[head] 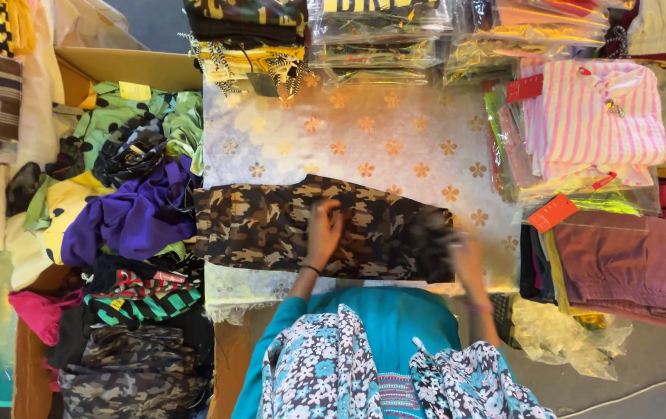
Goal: The person folds a pair of camouflage-patterned pants on a table, smoothing them out before placing them on a stack. They then pick up a striped shirt, fold it neatly, and place it on the same stack.
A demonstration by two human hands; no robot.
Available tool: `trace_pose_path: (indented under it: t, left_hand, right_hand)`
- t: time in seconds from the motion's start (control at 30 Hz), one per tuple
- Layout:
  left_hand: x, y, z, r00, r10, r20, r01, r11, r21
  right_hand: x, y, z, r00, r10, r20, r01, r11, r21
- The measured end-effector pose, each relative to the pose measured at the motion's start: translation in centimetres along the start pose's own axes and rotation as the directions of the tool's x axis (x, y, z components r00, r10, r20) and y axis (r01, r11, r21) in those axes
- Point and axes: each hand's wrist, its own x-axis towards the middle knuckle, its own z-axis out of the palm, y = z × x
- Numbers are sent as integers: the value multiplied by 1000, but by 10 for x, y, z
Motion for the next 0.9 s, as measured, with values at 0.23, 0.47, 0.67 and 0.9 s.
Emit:
trace_pose_path:
  t: [0.23,0.47,0.67,0.9]
  left_hand:
    - [78,26,-44,948,312,-69,-134,584,801]
    - [105,28,-54,991,91,97,-125,392,911]
    - [37,43,-60,938,247,245,-333,437,836]
    - [-19,24,-60,943,305,130,-283,534,797]
  right_hand:
    - [-42,-46,-124,786,40,-618,56,989,135]
    - [-42,-24,-159,760,-144,-634,-170,897,-407]
    - [-34,-42,-159,695,-237,-678,-85,910,-406]
    - [-25,-53,-136,770,-197,-607,-97,904,-416]
